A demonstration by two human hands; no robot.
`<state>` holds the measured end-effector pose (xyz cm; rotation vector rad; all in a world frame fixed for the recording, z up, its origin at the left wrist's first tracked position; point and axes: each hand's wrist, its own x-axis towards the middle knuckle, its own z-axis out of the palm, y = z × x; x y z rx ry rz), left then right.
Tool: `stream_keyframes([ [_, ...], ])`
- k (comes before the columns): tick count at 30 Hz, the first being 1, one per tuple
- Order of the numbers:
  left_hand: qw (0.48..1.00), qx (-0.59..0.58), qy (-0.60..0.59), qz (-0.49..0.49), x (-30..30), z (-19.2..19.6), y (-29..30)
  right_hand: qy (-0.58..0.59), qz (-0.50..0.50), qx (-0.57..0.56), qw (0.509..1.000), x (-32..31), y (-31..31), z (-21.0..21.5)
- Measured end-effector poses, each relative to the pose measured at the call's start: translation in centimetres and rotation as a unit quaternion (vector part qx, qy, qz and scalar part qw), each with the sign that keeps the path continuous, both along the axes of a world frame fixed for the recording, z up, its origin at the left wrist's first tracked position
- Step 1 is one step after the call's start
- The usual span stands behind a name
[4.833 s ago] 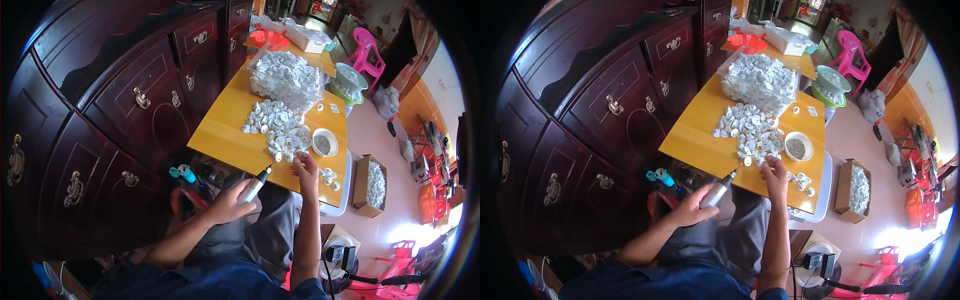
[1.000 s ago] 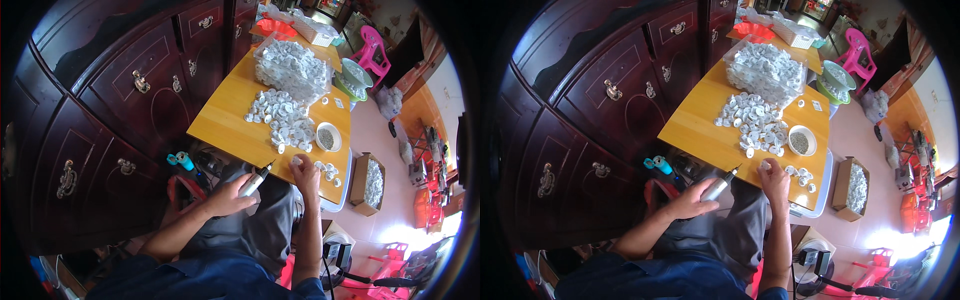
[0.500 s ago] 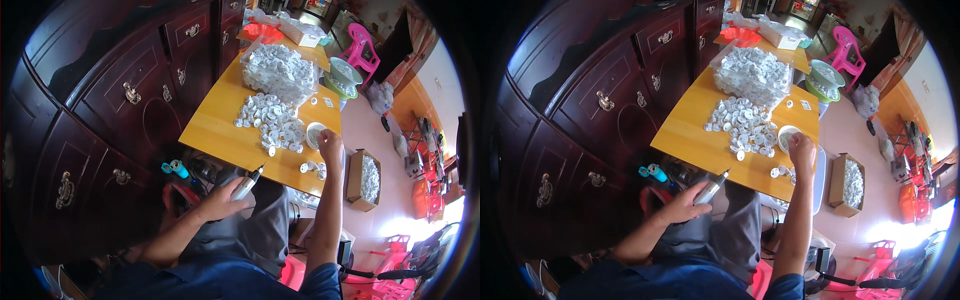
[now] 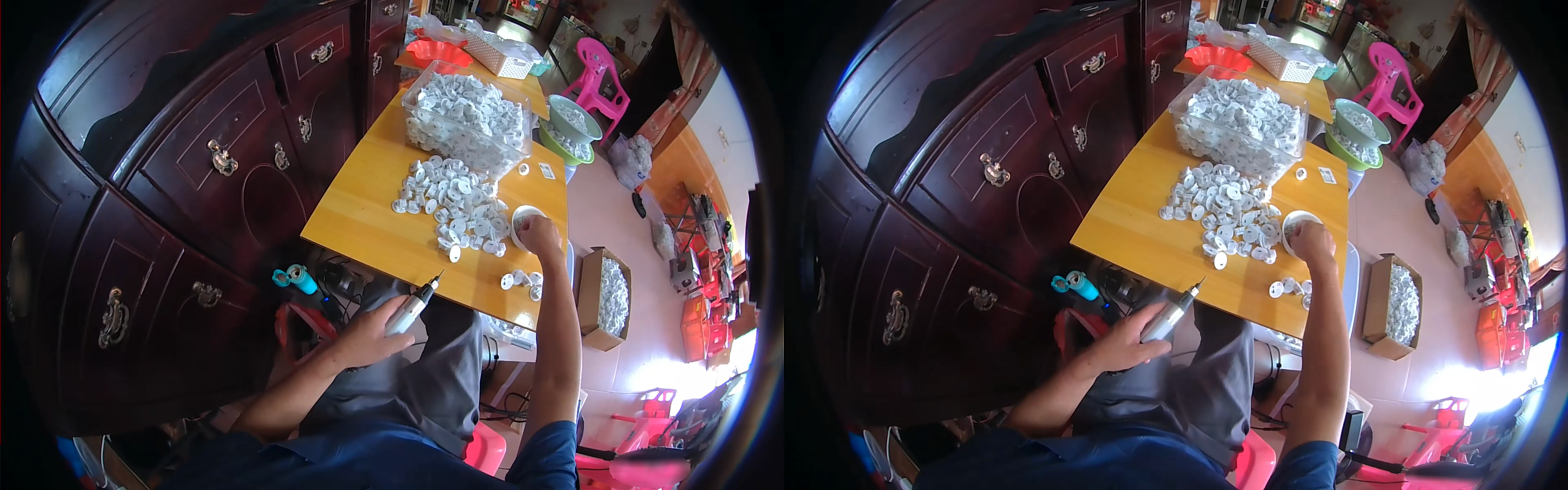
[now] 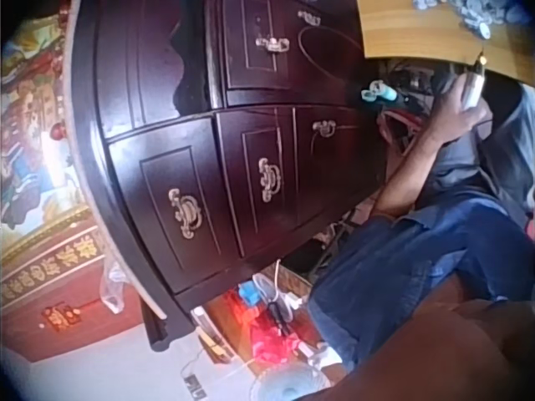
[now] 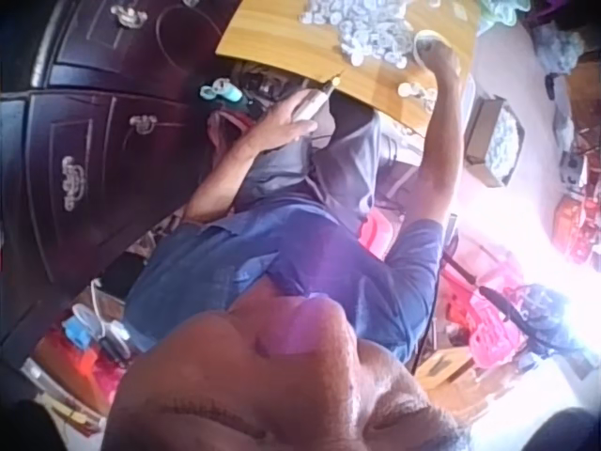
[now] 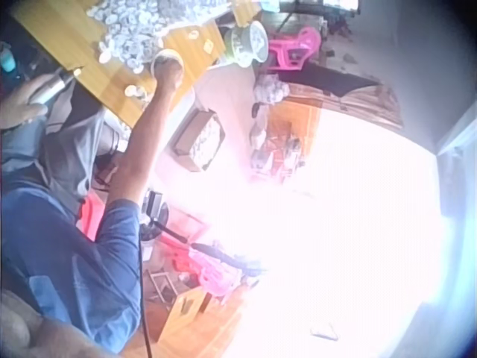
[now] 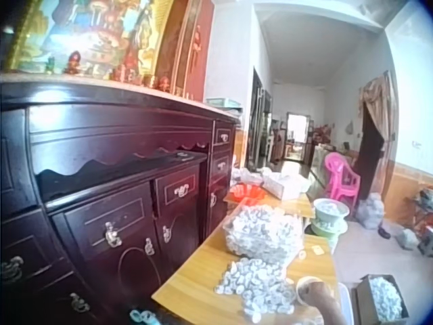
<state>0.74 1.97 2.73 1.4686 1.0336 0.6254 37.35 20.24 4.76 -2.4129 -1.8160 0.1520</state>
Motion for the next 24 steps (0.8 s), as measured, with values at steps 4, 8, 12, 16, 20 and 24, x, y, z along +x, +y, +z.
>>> stream_keyframes([
  [4, 1.0, -0.001, -0.009, -0.001, 0.2, 0.0, 0.1, 0.023, 0.008, 0.065, 0.998, 0.7, 0.1, -0.2],
  [8, 1.0, 0.009, -0.021, 0.005, 0.2, -0.4, 0.1, 0.274, 0.0, 0.179, 0.945, 0.3, -1.1, 0.1],
  [12, 0.999, 0.037, 0.002, 0.019, -0.1, -0.1, 0.0, 0.571, 0.054, 0.225, 0.788, -5.0, -4.2, 1.0],
  [16, 0.996, 0.083, -0.031, 0.02, 0.1, -0.6, 0.0, 0.683, 0.109, 0.127, 0.71, -8.6, -7.7, -1.3],
  [20, 0.99, 0.131, -0.043, 0.013, 0.2, -0.9, 0.1, 0.75, 0.069, 0.055, 0.655, -11.2, -9.8, -2.9],
  [24, 0.99, 0.135, -0.044, 0.001, 0.3, -1.0, 0.1, 0.814, 0.066, 0.005, 0.577, -11.8, -10.6, -3.7],
])
